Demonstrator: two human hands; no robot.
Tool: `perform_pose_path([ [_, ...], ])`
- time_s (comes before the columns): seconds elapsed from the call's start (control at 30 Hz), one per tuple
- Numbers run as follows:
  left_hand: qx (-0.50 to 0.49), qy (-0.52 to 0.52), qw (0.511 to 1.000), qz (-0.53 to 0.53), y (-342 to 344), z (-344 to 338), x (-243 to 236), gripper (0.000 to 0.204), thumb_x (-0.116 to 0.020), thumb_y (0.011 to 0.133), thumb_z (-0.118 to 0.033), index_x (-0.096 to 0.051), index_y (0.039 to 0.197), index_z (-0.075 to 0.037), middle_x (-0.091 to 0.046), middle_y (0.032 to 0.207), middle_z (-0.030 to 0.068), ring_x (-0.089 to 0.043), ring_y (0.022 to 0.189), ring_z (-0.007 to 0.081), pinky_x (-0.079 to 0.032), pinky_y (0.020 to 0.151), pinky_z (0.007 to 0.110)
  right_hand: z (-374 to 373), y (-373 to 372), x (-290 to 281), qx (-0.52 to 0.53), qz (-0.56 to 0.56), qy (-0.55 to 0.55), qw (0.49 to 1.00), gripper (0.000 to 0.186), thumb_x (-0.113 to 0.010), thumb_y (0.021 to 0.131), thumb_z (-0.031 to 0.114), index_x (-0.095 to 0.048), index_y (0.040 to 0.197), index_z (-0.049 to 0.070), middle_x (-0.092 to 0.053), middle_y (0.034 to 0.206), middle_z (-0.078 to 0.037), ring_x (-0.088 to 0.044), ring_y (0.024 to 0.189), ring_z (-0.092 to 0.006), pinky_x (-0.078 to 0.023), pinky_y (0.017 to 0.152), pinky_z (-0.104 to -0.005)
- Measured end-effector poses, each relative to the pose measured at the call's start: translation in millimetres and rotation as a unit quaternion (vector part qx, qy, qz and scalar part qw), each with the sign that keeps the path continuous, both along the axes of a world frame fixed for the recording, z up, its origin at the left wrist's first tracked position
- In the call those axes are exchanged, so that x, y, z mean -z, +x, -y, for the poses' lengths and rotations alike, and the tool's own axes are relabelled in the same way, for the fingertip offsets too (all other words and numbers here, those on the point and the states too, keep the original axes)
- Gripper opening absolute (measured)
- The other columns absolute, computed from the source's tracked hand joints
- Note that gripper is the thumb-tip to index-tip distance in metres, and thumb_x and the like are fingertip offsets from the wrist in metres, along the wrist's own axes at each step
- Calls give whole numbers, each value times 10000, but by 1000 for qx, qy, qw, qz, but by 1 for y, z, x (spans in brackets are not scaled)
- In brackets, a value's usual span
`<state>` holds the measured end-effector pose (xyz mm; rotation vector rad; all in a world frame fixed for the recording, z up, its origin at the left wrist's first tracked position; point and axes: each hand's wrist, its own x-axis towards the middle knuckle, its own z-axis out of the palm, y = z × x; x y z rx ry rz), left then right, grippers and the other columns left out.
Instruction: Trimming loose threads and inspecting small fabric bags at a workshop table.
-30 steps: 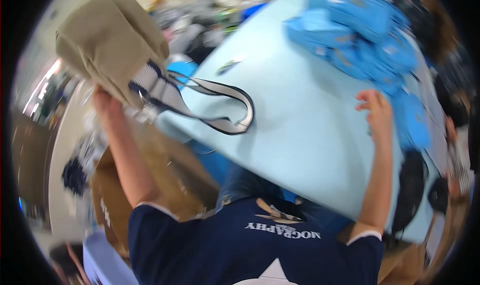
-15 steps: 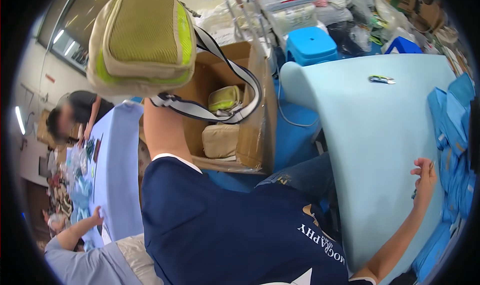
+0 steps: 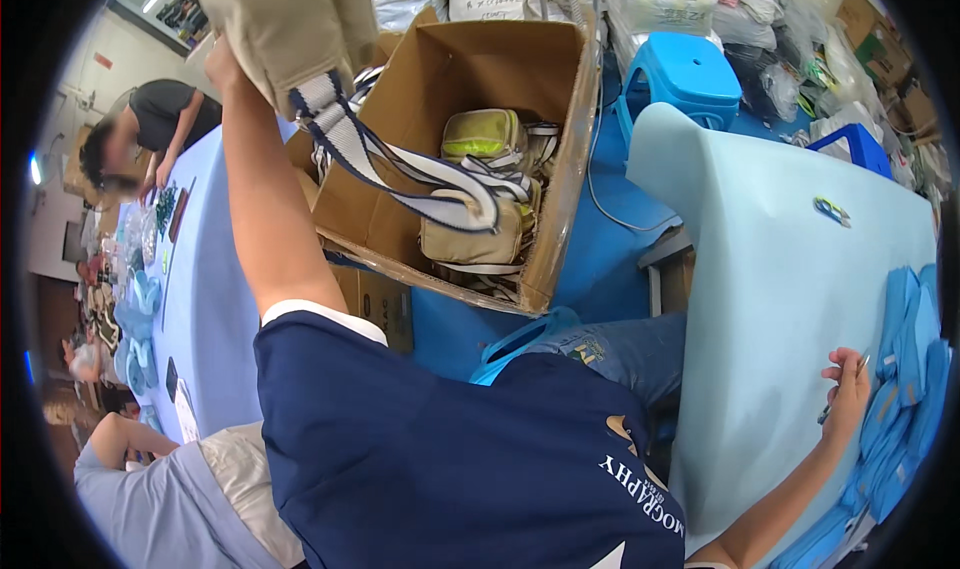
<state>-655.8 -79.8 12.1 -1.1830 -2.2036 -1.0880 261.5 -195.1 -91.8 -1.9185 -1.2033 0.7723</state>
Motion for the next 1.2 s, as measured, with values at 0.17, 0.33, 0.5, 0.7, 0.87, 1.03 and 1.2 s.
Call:
perform_pose_path([
  [0.17, -46, 153, 956, 248, 8, -35, 86, 456, -571, 807, -327, -607, 917, 114, -642, 866, 242, -632, 770, 344, -494, 688, 405, -38, -65, 12, -90, 23, -36, 995, 287, -477, 951, 302, -601, 949, 42, -613, 852, -13, -528, 648, -45, -297, 482, -179],
  [0.33, -63, 227, 915, 328, 139, -83, 125, 462, -618, 808, -238, -515, 1026, 156, -576, 1060, 313, -579, 992, 397, -443, 876, 411, -44, -104, 0, -185, 81, -18, 979, 311, -496, 943, 301, -585, 901, 6, -588, 811, -38, -513, 633, -83, -365, 575, -227],
  [0.5, -6, 175, 910, 375, 113, -87, 147, 403, -612, 769, -194, -532, 997, 128, -605, 988, 245, -605, 839, 320, -477, 747, 386, -48, -105, -11, -152, 115, -28, 981, 319, -499, 942, 280, -579, 887, -24, -581, 790, -61, -508, 624, -99, -406, 626, -239],
  [0.7, 41, -124, 947, 294, 31, -63, 354, 494, -655, 733, -271, -571, 1090, 59, -587, 1087, 278, -589, 1016, 357, -462, 867, 398, -51, -99, 16, -139, 99, -70, 983, 317, -499, 939, 276, -577, 868, -23, -578, 775, -59, -508, 614, -103, -396, 623, -236],
  [0.87, -98, -589, 760, 258, 63, -31, 464, 704, -623, 793, -356, -361, 1377, -63, -350, 1427, 160, -375, 1296, 299, -320, 1061, 382, -59, -104, 20, -124, 111, -91, 982, 300, -494, 939, 251, -576, 864, -27, -576, 770, -55, -509, 614, -102, -398, 620, -240],
  [1.03, 36, -493, 862, 110, 160, -47, 402, 685, -494, 858, -506, -283, 1426, -185, -126, 1508, 153, -129, 1386, 336, -232, 1066, 546, -74, -111, 18, -106, 123, -88, 983, 282, -488, 939, 227, -574, 864, -31, -570, 760, -53, -510, 613, -102, -403, 612, -243],
  [1.2, 98, -590, 795, 95, 220, -31, 458, 679, -280, 910, -578, -140, 1468, -217, -30, 1517, 186, -26, 1392, 379, -61, 1056, 629, -89, -129, 33, -104, 134, -94, 981, 270, -499, 939, 225, -574, 871, -25, -540, 735, -37, -487, 606, -97, -394, 588, -226],
])
